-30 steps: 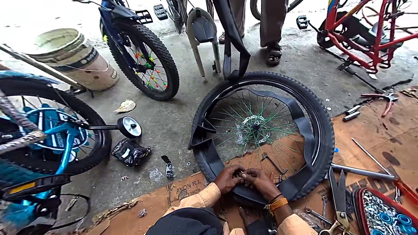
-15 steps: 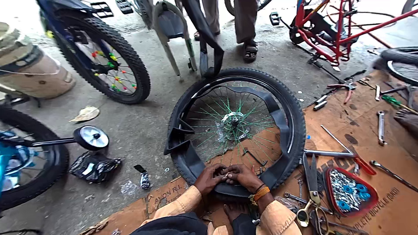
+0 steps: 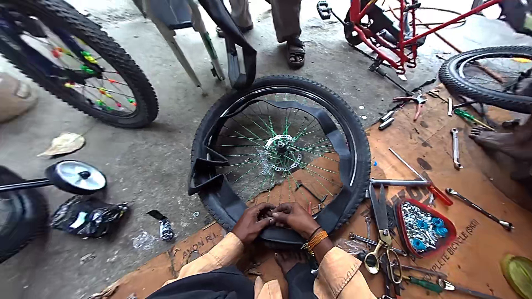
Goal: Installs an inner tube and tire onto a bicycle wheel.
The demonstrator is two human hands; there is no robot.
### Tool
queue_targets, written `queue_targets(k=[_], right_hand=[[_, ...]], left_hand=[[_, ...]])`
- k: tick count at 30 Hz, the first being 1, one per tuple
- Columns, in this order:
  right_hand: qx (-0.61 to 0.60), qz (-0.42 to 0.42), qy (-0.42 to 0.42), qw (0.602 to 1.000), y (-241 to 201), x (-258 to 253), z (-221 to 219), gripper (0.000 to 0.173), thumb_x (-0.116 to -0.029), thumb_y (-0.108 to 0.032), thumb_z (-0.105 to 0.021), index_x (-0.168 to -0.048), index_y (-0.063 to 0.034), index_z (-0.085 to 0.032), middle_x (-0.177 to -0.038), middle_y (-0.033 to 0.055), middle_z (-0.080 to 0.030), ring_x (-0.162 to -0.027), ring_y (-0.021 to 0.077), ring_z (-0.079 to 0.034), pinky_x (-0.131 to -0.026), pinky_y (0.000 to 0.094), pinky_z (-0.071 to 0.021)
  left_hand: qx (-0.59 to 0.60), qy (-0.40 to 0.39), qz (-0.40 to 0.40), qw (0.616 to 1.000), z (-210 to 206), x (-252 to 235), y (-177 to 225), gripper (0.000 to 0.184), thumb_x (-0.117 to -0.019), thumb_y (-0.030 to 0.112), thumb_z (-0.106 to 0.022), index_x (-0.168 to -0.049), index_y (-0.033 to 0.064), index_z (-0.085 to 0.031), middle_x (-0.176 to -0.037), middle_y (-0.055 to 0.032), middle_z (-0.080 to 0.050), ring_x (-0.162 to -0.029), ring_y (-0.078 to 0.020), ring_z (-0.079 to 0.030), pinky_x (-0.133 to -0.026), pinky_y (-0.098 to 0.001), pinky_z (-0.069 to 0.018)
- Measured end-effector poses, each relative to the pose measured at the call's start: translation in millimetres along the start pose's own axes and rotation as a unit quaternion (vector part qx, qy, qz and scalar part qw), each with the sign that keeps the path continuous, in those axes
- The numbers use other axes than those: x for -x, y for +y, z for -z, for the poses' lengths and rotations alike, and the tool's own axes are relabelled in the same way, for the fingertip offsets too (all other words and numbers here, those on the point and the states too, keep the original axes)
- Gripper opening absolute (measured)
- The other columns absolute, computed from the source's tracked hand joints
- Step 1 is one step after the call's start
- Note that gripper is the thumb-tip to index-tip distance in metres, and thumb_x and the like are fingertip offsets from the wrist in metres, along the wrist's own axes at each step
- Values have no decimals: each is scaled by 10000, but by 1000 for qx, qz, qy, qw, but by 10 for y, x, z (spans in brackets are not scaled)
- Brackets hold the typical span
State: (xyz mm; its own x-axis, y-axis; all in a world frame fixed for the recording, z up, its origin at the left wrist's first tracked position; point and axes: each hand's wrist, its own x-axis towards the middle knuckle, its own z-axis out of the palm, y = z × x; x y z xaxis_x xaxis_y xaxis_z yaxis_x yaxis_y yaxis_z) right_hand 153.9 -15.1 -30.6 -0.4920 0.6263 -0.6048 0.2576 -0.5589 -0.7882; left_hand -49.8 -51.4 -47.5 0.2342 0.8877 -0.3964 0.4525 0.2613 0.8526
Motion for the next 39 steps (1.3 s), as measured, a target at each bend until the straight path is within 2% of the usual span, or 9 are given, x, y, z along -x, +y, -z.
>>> queue_targets(k=[4, 9, 16, 21, 24, 27, 32, 36, 39], right_hand=[[-16, 22, -34, 999, 33, -9, 75, 215, -1025, -47, -547, -1191, -8, -678, -1003, 74, -719, -843, 117, -696, -821, 297, -590], [-12, 10, 0, 1000, 18, -23, 38, 193, -980, -134, -675, -1131, -16, -699, -958, 73, -727, -825, 132, -706, -812, 307, -600], [-20, 28, -22, 999, 50, -15, 106, 222, -1045, -44, -502, -1174, -5, -677, -961, 69, -721, -803, 113, -694, -796, 284, -589], [-13, 44, 100, 994, 6, 88, 7, 211, -1047, -101, -534, -1151, -10, -694, -894, 60, -711, -732, 112, -663, -713, 286, -569], [-81, 94, 155, 980, -164, 529, 253, 197, -1046, -98, -552, -1154, 3, -682, -952, 94, -714, -804, 152, -680, -766, 313, -583], [-69, 171, 252, 950, -236, 1126, 702, 192, -1006, -114, -607, -1140, -34, -720, -949, 96, -721, -793, 187, -675, -732, 362, -588], [111, 62, 462, 878, 298, 1444, 1437, 144, -1005, -164, -656, -1070, -104, -770, -874, 42, -748, -718, 171, -700, -689, 390, -603], [328, -38, 441, 835, 807, 1250, 1421, 135, -949, -150, -691, -1024, -97, -790, -1009, 92, -746, -979, 251, -711, -930, 491, -558], [385, -9, 460, 800, 1048, 1109, 1276, 89, -905, -94, -703, -952, -70, -776, -980, 117, -731, -948, 287, -715, -885, 499, -577]], left_hand=[[-2, -13, 18, 1000, 16, -20, 47, 358, -933, 221, -721, -1264, 94, -668, -1056, -35, -713, -909, -112, -684, -876, -320, -571], [5, -11, 18, 1000, -2, -39, 41, 343, -938, 218, -707, -1256, 96, -673, -1037, -32, -716, -899, -114, -686, -871, -324, -573], [6, -16, 19, 1000, -20, -63, 45, 361, -928, 243, -725, -1260, 112, -671, -1049, -12, -714, -898, -94, -678, -863, -299, -564], [-5, 13, -17, 1000, -25, 6, 0, 402, -927, 252, -722, -1284, 86, -640, -1053, -26, -717, -893, -119, -693, -838, -326, -584], [-33, 41, -79, 995, -34, 102, -96, 218, -937, 199, -639, -1108, 64, -655, -1097, -42, -712, -876, -134, -692, -792, -354, -597], [-88, 35, -148, 985, 32, 234, -188, 210, -938, 163, -529, -932, 67, -715, -1191, -71, -720, -1103, -157, -687, -965, -381, -567], [-136, 68, -235, 960, 123, 423, -281, 251, -949, 153, -456, -903, 101, -698, -1234, -58, -715, -1240, -188, -633, -1089, -412, -490], [-232, 153, -289, 916, 131, 547, -365, 257, -954, 216, -449, -822, 160, -662, -1184, -20, -736, -1185, -196, -655, -1043, -443, -476], [-306, 171, -293, 889, 125, 658, -373, 286, -936, 221, -448, -805, 198, -702, -1188, -5, -742, -1119, -212, -677, -958, -458, -494]])
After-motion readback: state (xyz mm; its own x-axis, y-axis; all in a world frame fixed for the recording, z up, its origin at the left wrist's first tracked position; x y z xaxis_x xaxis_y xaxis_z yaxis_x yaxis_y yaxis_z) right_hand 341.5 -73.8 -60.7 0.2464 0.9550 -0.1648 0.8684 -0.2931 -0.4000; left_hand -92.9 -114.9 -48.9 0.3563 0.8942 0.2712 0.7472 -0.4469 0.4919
